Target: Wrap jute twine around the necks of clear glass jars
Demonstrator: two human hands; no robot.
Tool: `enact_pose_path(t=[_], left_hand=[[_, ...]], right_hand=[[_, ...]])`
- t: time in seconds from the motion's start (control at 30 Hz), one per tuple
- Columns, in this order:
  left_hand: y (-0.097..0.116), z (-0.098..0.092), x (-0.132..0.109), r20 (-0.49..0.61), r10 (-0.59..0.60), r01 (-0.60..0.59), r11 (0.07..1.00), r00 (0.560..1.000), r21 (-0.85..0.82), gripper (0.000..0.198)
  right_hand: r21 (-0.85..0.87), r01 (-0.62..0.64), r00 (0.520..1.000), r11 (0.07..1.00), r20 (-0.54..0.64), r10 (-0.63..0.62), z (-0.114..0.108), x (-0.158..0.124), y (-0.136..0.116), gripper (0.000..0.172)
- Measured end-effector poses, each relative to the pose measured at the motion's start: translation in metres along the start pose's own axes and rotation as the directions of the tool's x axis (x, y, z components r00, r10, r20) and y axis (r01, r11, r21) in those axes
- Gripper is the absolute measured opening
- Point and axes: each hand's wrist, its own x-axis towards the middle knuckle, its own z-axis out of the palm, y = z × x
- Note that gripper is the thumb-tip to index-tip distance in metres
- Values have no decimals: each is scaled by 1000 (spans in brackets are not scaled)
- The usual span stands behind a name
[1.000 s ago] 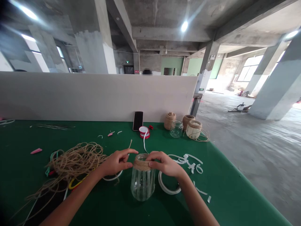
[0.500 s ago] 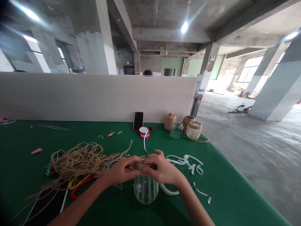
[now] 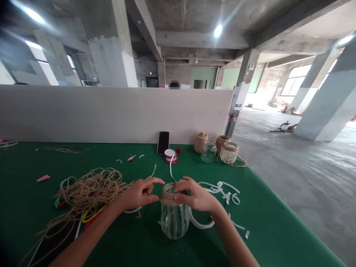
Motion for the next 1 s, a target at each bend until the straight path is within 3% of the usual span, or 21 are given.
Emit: enact_pose_path(t=[0.4, 0.53, 0.77, 1.0], left_hand=[[-12, -4, 2, -26, 30, -29, 999, 999, 25, 49], [-12, 1, 3, 28, 19, -18, 999, 999, -43, 48], [6, 16, 2, -5, -11, 10, 996, 1000, -94, 40], [21, 23, 1, -35, 12, -13, 999, 999, -32, 31]], right_hand=[[235, 69, 997, 969, 12, -74, 3, 3, 9, 24], [273, 53, 998, 961, 28, -63, 2, 3, 10, 24], [18, -96, 995, 995, 3, 96, 0, 0, -5, 17], [-133, -74, 997, 988, -44, 69, 8, 2, -15, 17]])
